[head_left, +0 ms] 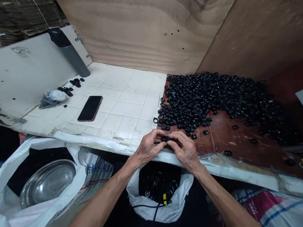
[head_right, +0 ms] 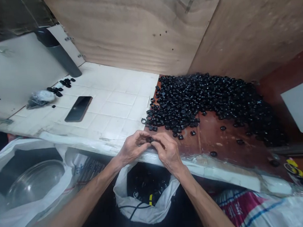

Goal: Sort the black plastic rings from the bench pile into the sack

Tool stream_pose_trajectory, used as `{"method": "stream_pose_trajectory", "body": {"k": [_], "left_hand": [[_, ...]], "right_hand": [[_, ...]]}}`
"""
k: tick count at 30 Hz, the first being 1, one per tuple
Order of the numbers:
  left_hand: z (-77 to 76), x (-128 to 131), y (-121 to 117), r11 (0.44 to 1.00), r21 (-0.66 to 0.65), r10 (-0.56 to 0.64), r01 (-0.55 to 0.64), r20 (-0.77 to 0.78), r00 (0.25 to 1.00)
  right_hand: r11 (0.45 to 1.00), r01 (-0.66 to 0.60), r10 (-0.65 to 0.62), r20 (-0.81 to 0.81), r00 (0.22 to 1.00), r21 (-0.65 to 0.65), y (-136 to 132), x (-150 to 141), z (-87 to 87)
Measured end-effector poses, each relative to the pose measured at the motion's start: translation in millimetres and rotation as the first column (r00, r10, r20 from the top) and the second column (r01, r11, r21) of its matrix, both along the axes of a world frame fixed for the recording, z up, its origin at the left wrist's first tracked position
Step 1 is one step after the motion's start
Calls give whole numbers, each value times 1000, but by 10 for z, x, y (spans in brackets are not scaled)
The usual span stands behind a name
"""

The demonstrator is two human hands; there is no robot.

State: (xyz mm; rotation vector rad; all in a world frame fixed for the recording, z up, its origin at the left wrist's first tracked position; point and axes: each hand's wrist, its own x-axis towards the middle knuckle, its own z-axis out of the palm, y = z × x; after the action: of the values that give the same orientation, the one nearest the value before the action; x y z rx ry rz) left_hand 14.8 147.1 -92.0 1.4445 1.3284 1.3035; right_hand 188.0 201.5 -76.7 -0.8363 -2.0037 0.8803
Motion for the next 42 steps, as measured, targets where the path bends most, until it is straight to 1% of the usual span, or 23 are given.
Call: {"method": "stream_pose_trajectory", "body": {"k": [2, 4, 8, 13, 17, 20, 24, 26, 28, 31, 33, 36, 38, 40, 42], "left_hand": [[-4, 4, -18, 1000, 1, 10, -10, -11, 1000], [4, 5, -35, 1000, 16, 20, -20, -35, 999], [21, -10, -56, 996, 90, 11, -4, -76, 997], [4, -31, -48, 978, 209, 43, -18, -117, 992], [10, -36, -46, 982, 188, 56, -37, -98, 994], [22, -39, -54, 981, 190, 48, -25, -120, 992], [-19, -45, -66, 954, 299, 66, -14, -166, 984], [-60, -44, -66, 929, 370, 74, 2, -193, 978], [-91, -43, -62, 915, 404, 75, 18, -214, 974], [-94, -43, -51, 934, 358, 70, 10, -211, 975], [-73, -45, -44, 950, 314, 66, -4, -185, 980], [-44, -52, -42, 959, 282, 53, -8, -153, 987], [-43, -56, -44, 961, 277, 46, -1, -156, 987], [-54, -57, -49, 962, 274, 41, 6, -165, 985], [-66, -53, -52, 965, 264, 40, 4, -163, 986]], "right_hand": [[999, -26, 27, -14, 1000, 25, 3, 6, -1], [999, -35, 35, -8, 999, 19, -1, 10, 6], [1000, 27, -27, 40, 999, -12, -33, 1, 26], [999, 49, -50, 87, 995, 16, -90, -31, -13], [1000, 3, -5, 94, 996, 25, -114, -12, -41], [999, -23, 19, 96, 995, 34, -112, 11, 0], [1000, -12, 12, 127, 992, 3, -102, 1, 53], [1000, 9, -8, 154, 988, -4, -99, -18, 38], [1000, 23, -25, 193, 981, 9, -99, -35, -6], [998, 53, -60, 223, 973, 36, -107, -41, -78], [996, 79, -84, 159, 984, 35, -113, -31, -96], [999, 28, -31, 71, 997, 35, -106, -8, -80], [998, -5, -2, 103, 995, 64, -91, 9, -71], [996, 9, -21, 149, 989, 86, -77, 26, -79], [997, 31, -41, 155, 987, 68, -74, 43, -96]]}}
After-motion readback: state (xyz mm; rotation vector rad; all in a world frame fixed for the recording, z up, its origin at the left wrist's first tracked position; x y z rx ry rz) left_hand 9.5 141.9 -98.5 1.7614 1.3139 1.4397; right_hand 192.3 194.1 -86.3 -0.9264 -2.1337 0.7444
